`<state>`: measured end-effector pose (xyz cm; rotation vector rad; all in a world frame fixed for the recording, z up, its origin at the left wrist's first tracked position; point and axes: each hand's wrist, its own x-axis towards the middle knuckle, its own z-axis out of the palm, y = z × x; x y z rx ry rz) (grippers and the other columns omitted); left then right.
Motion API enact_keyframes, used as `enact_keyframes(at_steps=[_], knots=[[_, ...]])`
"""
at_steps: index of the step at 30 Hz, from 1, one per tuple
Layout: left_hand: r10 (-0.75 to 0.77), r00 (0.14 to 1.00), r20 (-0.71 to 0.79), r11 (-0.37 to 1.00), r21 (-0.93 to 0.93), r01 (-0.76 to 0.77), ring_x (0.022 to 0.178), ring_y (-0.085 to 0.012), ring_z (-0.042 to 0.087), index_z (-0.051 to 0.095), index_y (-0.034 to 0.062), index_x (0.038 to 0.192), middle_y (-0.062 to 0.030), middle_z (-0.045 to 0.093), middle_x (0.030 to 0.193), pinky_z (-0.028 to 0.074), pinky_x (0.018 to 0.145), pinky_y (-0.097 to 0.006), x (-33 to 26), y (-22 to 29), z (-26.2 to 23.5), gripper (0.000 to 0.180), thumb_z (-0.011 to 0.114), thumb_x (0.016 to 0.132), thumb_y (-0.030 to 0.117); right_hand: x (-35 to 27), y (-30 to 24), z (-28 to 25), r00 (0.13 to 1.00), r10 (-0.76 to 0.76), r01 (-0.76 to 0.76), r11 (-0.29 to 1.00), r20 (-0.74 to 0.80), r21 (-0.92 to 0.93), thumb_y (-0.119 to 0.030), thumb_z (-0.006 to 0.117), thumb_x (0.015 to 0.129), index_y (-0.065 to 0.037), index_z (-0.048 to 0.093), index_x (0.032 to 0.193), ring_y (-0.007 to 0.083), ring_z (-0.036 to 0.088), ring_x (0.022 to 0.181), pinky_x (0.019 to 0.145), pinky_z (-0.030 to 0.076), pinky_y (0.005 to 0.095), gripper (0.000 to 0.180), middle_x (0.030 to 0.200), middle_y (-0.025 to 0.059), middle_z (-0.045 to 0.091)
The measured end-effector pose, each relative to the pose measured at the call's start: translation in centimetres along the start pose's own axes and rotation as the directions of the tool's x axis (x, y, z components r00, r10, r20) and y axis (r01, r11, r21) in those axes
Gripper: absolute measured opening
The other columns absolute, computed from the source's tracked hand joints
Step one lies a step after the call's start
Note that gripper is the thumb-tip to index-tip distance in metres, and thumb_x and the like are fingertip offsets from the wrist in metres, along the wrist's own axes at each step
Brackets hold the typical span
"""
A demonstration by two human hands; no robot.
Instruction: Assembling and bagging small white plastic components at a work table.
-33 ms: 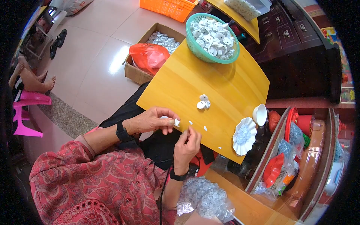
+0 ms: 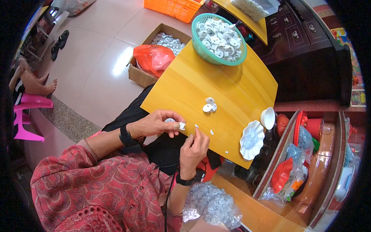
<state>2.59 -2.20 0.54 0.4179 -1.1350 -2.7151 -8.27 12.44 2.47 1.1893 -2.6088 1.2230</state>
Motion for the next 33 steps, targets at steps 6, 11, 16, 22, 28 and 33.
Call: enact_keyframes(at_steps=[6,11,16,22,28,33], knots=[[0.137,0.990,-0.017,0.990,-0.016,-0.138,0.091,-0.0115,0.062,0.059,0.0011,0.117,-0.0056,0.062,0.102,0.055,0.079,-0.024,-0.4,0.6,0.2,0.028,0.063,0.090,0.006,0.1,-0.1,-0.7,0.964,-0.172,0.246,0.865,0.201,-0.437,-0.009,0.064,0.081,-0.001,0.060,0.115,0.0312,0.051,0.103,0.086,0.041,0.0434,0.035,0.111,0.0130,0.054],[0.112,0.994,0.012,0.994,0.000,-0.112,0.096,-0.0140,0.062,0.059,0.0006,0.116,-0.0066,0.062,0.107,0.055,0.084,-0.026,0.0,-0.2,-0.4,0.027,0.063,0.089,0.003,-0.4,-0.4,-1.3,0.956,-0.188,0.268,0.871,0.224,-0.413,-0.008,0.066,0.079,-0.001,0.062,0.113,0.0306,0.052,0.101,0.086,0.042,0.0424,0.035,0.111,0.0124,0.054],[0.102,0.994,0.039,0.966,-0.243,-0.089,0.097,-0.0188,0.064,0.060,0.0013,0.110,-0.0104,0.062,0.106,0.057,0.083,-0.027,0.3,-0.9,-0.5,0.020,0.062,0.090,0.004,-1.1,0.9,-0.9,0.972,-0.211,0.232,0.921,0.101,-0.313,0.004,0.066,0.075,0.002,0.065,0.101,0.0316,0.056,0.093,0.083,0.045,0.0411,0.026,0.099,0.0138,0.058],[0.059,0.997,0.043,0.939,-0.341,-0.041,0.094,-0.0212,0.067,0.060,0.0012,0.109,-0.0119,0.062,0.106,0.058,0.079,-0.027,0.0,-0.6,-0.1,0.019,0.061,0.091,0.006,-1.3,1.5,-0.6,0.969,-0.246,0.237,0.931,0.001,-0.277,0.004,0.064,0.079,0.002,0.061,0.089,0.0309,0.058,0.087,0.077,0.047,0.0397,0.012,0.092,0.0141,0.059],[0.002,1.000,0.010,0.939,-0.343,0.001,0.094,-0.0163,0.064,0.060,0.0033,0.113,-0.0076,0.062,0.108,0.055,0.076,-0.022,-0.4,-0.6,0.7,0.024,0.063,0.091,0.011,-2.1,1.1,-0.8,0.987,0.158,-0.155,0.984,-0.033,0.084,0.000,0.063,0.086,0.002,0.058,0.093,0.0190,0.057,0.077,0.069,0.048,0.0324,0.009,0.085,0.0098,0.058],[0.018,0.997,0.073,0.915,-0.403,0.013,0.091,-0.0148,0.063,0.060,0.0033,0.113,-0.0063,0.063,0.105,0.054,0.076,-0.021,-0.2,-1.5,0.6,0.024,0.063,0.091,0.013,-1.6,-0.9,-1.6,0.932,0.361,-0.338,0.847,0.023,0.411,-0.002,0.061,0.090,0.001,0.057,0.093,0.0050,0.052,0.071,0.064,0.045,0.0201,0.006,0.084,0.0022,0.059]])
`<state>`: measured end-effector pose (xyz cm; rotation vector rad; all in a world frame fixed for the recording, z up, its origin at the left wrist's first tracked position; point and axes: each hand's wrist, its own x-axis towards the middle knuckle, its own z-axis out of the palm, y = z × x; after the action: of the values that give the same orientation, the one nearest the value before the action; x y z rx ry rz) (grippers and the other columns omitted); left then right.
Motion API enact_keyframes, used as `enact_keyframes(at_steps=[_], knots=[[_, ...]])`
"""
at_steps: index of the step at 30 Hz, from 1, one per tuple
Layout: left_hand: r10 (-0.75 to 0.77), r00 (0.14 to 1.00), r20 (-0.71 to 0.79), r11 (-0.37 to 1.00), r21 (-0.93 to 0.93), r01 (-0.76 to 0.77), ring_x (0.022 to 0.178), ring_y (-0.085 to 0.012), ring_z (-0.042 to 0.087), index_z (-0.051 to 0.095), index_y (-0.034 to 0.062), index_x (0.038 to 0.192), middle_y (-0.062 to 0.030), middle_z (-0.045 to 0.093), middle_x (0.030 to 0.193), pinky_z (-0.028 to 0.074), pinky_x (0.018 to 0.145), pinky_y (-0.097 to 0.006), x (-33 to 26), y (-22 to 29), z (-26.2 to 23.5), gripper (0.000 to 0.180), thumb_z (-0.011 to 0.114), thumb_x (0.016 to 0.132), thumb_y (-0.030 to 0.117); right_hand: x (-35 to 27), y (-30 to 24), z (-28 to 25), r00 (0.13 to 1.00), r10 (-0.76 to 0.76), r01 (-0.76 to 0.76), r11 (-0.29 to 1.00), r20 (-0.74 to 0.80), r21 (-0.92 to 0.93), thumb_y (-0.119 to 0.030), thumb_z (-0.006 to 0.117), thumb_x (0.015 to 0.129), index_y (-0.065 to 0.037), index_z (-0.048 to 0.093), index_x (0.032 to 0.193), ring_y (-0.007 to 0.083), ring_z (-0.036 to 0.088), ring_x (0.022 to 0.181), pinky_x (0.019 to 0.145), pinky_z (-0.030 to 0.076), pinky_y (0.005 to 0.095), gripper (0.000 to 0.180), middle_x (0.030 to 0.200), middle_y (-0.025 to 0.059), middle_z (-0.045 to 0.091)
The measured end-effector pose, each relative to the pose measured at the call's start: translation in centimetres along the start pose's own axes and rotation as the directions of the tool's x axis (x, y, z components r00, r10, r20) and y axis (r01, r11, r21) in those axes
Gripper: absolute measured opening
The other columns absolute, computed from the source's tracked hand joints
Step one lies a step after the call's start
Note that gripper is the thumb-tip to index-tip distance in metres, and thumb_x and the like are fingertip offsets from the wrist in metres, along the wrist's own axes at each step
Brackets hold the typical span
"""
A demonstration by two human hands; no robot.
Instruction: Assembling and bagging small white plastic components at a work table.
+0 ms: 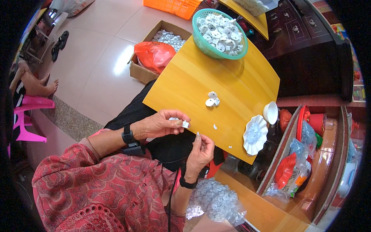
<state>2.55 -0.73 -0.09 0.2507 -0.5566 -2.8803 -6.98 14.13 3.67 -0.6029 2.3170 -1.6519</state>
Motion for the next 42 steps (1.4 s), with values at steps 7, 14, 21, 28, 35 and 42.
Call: enact_keyframes(at_steps=[7,14,21,28,35,42], knots=[[-0.064,0.997,-0.040,0.994,-0.090,0.060,0.092,-0.0197,0.067,0.054,0.0023,0.118,-0.0101,0.063,0.103,0.057,0.080,-0.026,0.2,-0.4,0.0,0.029,0.060,0.094,0.017,-0.8,-2.5,0.8,0.998,-0.042,0.051,0.984,-0.053,0.172,0.002,0.066,0.085,0.003,0.055,0.096,0.0062,0.054,0.073,0.066,0.046,0.0194,0.016,0.085,0.0044,0.060],[-0.056,0.997,-0.045,0.991,-0.120,0.050,0.090,-0.0207,0.068,0.054,0.0019,0.116,-0.0107,0.063,0.102,0.058,0.077,-0.026,-0.1,-0.2,0.4,0.028,0.056,0.096,0.022,-0.9,-2.6,1.8,0.996,-0.079,0.083,0.988,-0.034,0.130,0.002,0.067,0.084,0.003,0.055,0.097,0.0066,0.056,0.072,0.066,0.047,0.0199,0.018,0.085,0.0046,0.061],[-0.059,0.998,-0.009,0.992,-0.109,0.057,0.083,-0.0159,0.067,0.056,0.0030,0.110,-0.0077,0.064,0.096,0.058,0.070,-0.024,-0.1,-0.4,-0.2,0.025,0.058,0.094,0.022,-0.9,-3.5,2.1,0.997,-0.081,0.081,0.989,-0.007,0.123,0.002,0.067,0.084,0.003,0.055,0.097,0.0065,0.056,0.072,0.066,0.047,0.0204,0.018,0.085,0.0048,0.061],[-0.033,0.999,-0.038,0.997,-0.070,0.030,0.086,-0.0102,0.062,0.060,0.0054,0.106,-0.0032,0.063,0.098,0.055,0.074,-0.022,0.2,-1.1,-0.9,0.020,0.063,0.092,0.019,-0.8,-3.9,2.1,0.999,-0.053,0.053,0.995,0.002,0.084,0.001,0.068,0.084,0.003,0.056,0.095,0.0045,0.051,0.068,0.061,0.043,0.0187,0.016,0.082,0.0028,0.059],[-0.018,0.999,-0.036,0.997,-0.076,0.015,0.096,-0.0129,0.061,0.059,0.0051,0.106,-0.0059,0.061,0.107,0.055,0.082,-0.025,0.2,-1.1,-0.5,0.018,0.064,0.090,0.013,-0.7,-4.1,2.3,1.000,-0.005,0.005,0.998,-0.009,0.068,0.000,0.068,0.083,0.003,0.056,0.095,0.0037,0.050,0.067,0.060,0.042,0.0178,0.017,0.081,0.0019,0.058],[0.000,1.000,-0.011,0.998,-0.059,0.000,0.101,-0.0154,0.059,0.060,0.0038,0.107,-0.0092,0.059,0.115,0.053,0.087,-0.028,-0.1,-0.6,0.2,0.019,0.064,0.090,0.009,-0.6,-3.9,2.3,1.000,0.008,-0.007,0.997,-0.014,0.075,0.001,0.067,0.083,0.003,0.056,0.096,0.0035,0.050,0.067,0.060,0.043,0.0179,0.017,0.081,0.0021,0.059]])
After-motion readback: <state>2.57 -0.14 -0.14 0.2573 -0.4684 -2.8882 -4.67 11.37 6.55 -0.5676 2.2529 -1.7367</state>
